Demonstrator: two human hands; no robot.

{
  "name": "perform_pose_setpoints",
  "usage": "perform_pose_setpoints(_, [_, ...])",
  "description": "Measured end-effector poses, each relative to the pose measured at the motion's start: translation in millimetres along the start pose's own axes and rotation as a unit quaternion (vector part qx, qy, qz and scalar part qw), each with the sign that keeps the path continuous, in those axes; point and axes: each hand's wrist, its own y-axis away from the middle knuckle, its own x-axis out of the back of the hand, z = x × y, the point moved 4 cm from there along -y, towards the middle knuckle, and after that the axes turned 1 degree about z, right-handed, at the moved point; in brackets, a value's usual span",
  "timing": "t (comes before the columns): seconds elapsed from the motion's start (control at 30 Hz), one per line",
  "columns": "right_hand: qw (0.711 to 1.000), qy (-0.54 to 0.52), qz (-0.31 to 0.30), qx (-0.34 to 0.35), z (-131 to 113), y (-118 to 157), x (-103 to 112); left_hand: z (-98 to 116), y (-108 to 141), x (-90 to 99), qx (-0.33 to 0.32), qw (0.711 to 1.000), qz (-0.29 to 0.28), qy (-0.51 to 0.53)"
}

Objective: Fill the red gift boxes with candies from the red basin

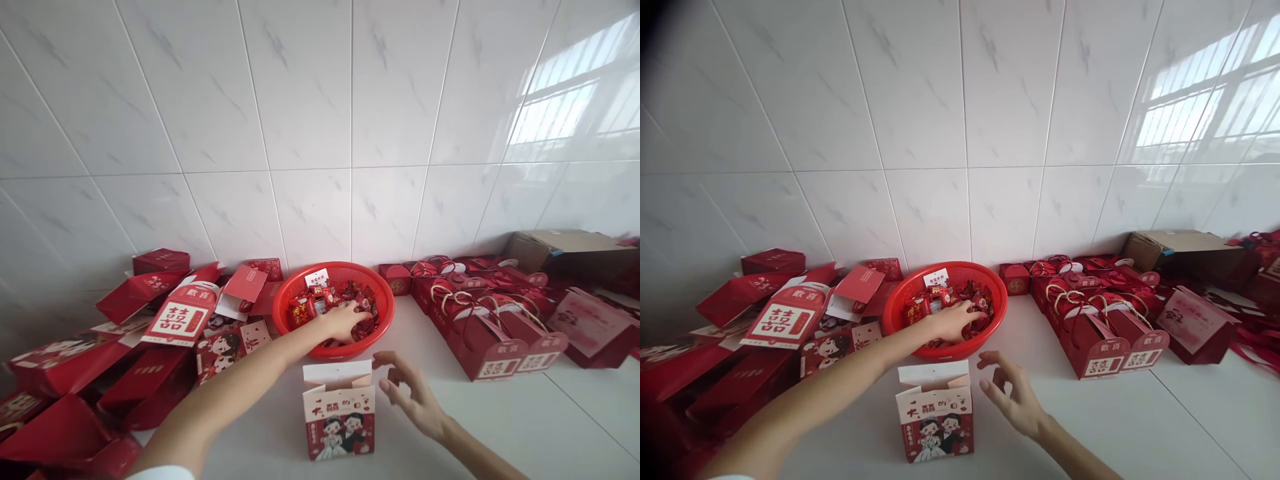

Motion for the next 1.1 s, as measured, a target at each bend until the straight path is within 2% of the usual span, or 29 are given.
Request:
perform_pose_setpoints(0.1, [0.995, 0.058, 0.081, 0.028, -13.6, -35.2, 16.4, -7.0, -10.8, 1.3, 0.027, 0.998, 0.029, -0.049])
perform_pose_setpoints(0.17, [0.985, 0.093, 0.135, 0.05, -26.1, -64.5, 28.3, -17.8, -14.4, 6.6, 0.041, 0.997, 0.055, -0.045])
perform_pose_setpoints(0.23, [0.978, 0.112, 0.162, 0.071, -37.1, -95.7, 37.1, -32.6, -14.9, 13.3, 0.052, 0.995, 0.076, -0.027])
perform_pose_setpoints(0.33, [0.978, 0.116, 0.164, 0.052, -39.9, -140.3, 42.6, -58.7, -10.4, 23.6, 0.086, 0.991, 0.104, -0.009])
perform_pose_setpoints(0.47, [0.981, 0.146, 0.127, -0.009, -22.2, -178.9, 34.7, -82.3, -1.3, 31.4, 0.126, 0.982, 0.143, 0.005])
perform_pose_setpoints(0.53, [0.982, 0.163, 0.087, -0.038, -10.3, -186.5, 26.6, -82.4, 0.1, 30.7, 0.117, 0.982, 0.151, 0.007])
perform_pose_setpoints(0.63, [0.986, 0.158, 0.038, -0.029, 0.5, -187.9, 18.0, -67.7, -4.0, 25.3, 0.052, 0.989, 0.139, 0.005])
perform_pose_setpoints(0.7, [0.989, 0.133, 0.055, -0.018, 4.3, -186.8, 19.8, -56.0, -8.4, 22.2, 0.002, 0.992, 0.125, 0.004])
perform_pose_setpoints(0.77, [0.99, 0.104, 0.093, -0.028, 8.6, -186.2, 25.1, -52.1, -12.1, 22.7, -0.003, 0.991, 0.13, 0.012])
perform_pose_setpoints(0.87, [0.989, 0.06, 0.13, -0.035, 14.2, -187.2, 31.2, -65.3, -12.4, 32.1, 0.057, 0.975, 0.206, 0.053])
perform_pose_setpoints(1.0, [0.984, 0.015, 0.17, -0.044, 19.8, -187.7, 35.8, -104.6, -1.1, 43.6, 0.202, 0.911, 0.342, 0.107])
perform_pose_setpoints(1.1, [0.982, -0.021, 0.177, -0.062, 22.9, -187.4, 36.5, -128.3, 6.5, 40.1, 0.302, 0.875, 0.352, 0.137])
